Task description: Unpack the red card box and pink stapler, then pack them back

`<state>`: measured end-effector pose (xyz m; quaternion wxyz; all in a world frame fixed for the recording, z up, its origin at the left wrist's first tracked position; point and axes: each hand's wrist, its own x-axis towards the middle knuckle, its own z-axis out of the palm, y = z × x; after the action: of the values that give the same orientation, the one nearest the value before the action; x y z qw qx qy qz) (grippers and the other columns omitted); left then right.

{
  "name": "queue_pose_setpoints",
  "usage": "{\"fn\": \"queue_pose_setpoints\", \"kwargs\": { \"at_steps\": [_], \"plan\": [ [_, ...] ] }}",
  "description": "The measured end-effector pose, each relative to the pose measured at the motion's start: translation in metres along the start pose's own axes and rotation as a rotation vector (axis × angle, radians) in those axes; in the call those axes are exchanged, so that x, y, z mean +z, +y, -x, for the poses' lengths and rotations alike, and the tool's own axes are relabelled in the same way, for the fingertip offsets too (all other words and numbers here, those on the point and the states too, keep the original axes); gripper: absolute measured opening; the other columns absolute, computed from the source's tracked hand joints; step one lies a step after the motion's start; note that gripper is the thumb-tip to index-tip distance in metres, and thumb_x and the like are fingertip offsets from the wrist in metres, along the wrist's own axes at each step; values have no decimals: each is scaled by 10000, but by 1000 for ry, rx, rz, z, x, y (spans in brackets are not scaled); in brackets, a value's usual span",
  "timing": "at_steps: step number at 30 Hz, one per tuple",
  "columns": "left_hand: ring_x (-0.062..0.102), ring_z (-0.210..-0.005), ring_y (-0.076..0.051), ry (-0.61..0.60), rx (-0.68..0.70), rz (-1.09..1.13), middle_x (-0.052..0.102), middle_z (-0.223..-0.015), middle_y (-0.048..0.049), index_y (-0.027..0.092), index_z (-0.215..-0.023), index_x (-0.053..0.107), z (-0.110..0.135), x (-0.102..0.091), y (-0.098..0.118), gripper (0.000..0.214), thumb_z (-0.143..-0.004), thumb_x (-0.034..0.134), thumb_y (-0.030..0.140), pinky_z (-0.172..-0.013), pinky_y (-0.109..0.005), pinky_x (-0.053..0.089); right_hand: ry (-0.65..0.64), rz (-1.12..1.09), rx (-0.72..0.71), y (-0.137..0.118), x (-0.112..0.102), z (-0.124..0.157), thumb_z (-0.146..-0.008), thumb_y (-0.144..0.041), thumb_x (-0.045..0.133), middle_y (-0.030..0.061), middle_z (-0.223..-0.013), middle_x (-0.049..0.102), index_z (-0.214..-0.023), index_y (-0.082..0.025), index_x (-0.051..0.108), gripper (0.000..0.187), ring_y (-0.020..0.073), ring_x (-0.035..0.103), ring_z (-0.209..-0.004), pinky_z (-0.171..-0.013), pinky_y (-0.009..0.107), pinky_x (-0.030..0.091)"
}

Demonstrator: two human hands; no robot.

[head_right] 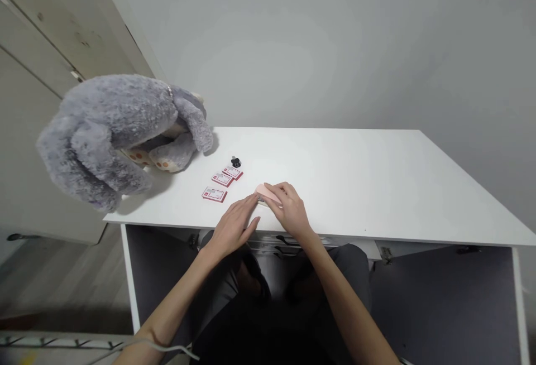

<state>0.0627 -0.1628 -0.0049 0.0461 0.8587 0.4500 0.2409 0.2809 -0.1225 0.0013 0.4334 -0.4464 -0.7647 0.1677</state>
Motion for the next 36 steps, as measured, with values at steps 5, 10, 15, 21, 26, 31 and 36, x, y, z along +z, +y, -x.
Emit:
{"fn": "queue_pose_setpoints", "kwargs": {
  "at_steps": [5, 10, 15, 21, 26, 31, 36],
  "plan": [
    [488, -1536, -302, 13, 0, 18, 498, -1654, -165, 206, -1666, 337, 1, -2, 0, 597, -1105, 470, 362, -1241, -531, 452, -59, -41, -21, 9, -6, 11, -1112, -408, 504, 111, -1427, 707, -1583, -282, 537, 488, 283, 693, -1292, -1095, 427, 576],
    [474, -1537, -310, 63, 10, 17, 528, -1631, -133, 230, -1609, 428, 4, -4, -3, 531, -1092, 502, 325, -1241, -551, 446, 24, 31, 100, 20, -14, 23, -1125, -424, 428, 119, -1608, 578, -1659, -261, 422, 558, 305, 580, -1463, -1184, 477, 519],
    [484, -1500, -317, 139, -5, -1, 584, -1557, -126, 231, -1529, 509, 6, -7, -9, 461, -1072, 537, 284, -1230, -565, 442, 109, 70, 287, 28, -14, 29, -1121, -484, 371, 149, -1712, 435, -1711, -216, 290, 653, 334, 457, -1563, -1241, 555, 448],
    [474, -1472, -350, 295, -168, -95, 612, -1472, -121, 261, -1336, 667, 10, -15, -19, 319, -1027, 587, 263, -1204, -585, 423, 31, -12, 387, 32, -19, 36, -1075, -585, 460, 172, -1754, 341, -1744, -193, 163, 830, 359, 400, -1595, -1266, 573, 409],
    [477, -1402, -396, 421, -408, -195, 560, -1436, -198, 201, -1316, 639, 14, -22, -30, 398, -967, 677, 388, -1174, -599, 404, 53, -23, 404, 45, -44, 39, -1069, -625, 449, 153, -1679, 485, -1652, -202, 432, 721, 356, 473, -1550, -1284, 577, 384],
    [468, -1350, -436, 436, -563, -265, 562, -1389, -236, 119, -1439, 516, 16, -21, -45, 680, -916, 712, 508, -1174, -632, 367, 229, -64, 474, 67, -68, 39, -1053, -630, 488, 163, -1447, 708, -1424, -213, 654, 582, 336, 654, -1362, -1204, 570, 472],
    [486, -1322, -436, 405, -565, -220, 601, -1354, -231, 128, -1472, 483, 15, -21, -48, 671, -956, 679, 512, -1149, -646, 388, 356, -226, 524, 75, -70, 42, -1025, -602, 567, 169, -1313, 772, -1263, -211, 706, 479, 306, 717, -1253, -1118, 520, 536]
  ]
}}
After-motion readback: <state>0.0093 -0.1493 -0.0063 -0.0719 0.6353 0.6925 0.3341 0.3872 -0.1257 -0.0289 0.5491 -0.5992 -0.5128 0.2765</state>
